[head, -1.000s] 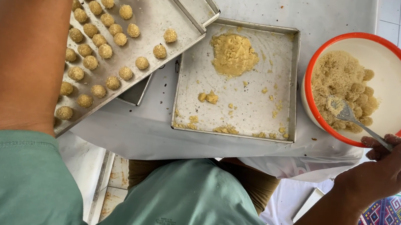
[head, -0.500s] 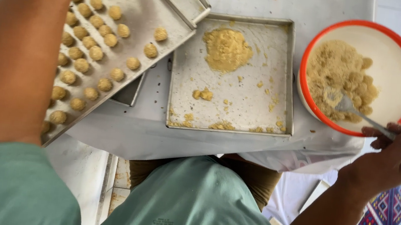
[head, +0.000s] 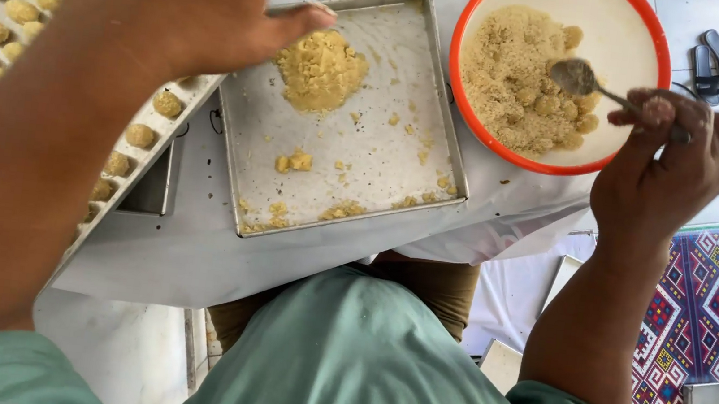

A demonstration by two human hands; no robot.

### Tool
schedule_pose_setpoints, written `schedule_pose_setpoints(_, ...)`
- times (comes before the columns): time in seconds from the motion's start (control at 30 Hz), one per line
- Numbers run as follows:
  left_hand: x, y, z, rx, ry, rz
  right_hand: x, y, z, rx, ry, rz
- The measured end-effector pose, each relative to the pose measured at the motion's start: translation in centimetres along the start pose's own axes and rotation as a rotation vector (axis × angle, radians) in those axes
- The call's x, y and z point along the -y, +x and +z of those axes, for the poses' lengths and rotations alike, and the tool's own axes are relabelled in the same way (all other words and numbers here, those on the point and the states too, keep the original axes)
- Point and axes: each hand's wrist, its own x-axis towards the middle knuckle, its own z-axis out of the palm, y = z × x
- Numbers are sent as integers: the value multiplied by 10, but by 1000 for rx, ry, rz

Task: The person rolls small portions of dough into balls by hand and places them on a metal tray. They also use a spoon to scoop dough from a bowl and transfer it to the tray, continuing to roll and arrange the balls.

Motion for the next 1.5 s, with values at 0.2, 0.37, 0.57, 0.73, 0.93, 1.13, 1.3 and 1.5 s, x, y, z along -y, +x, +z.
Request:
schedule_pose_setpoints(0.2, -49, 28, 7, -118, -109, 292, -11, 18, 27, 180, 98, 91)
schedule_pose_setpoints(0.37, -83, 51, 17, -142, -107, 387, 5, 31, 35, 366, 233, 346)
schedule_pose_setpoints(0.57, -113, 84, 42, -99, -149, 400, 1, 26, 39, 228, 452, 596)
schedule_pose_setpoints(0.73, -126, 110, 63, -93, -185, 373, 0, 26, 40, 99, 644, 776)
schedule_pose_setpoints(0.93, -139, 125, 70, -53, -188, 387, 2, 20, 31, 5, 688, 812)
schedule_pose_setpoints(1.13, -152, 131, 78, -53, -156, 466, 16, 15, 19, -56, 659, 875)
schedule_pose_setpoints(1.3, -157, 137, 84, -40, -178, 489, 22, 10, 13, -69, 686, 925)
schedule_pose_setpoints(1.5, -162, 138, 84, -23, -244, 518, 24, 4, 12, -92, 704, 955)
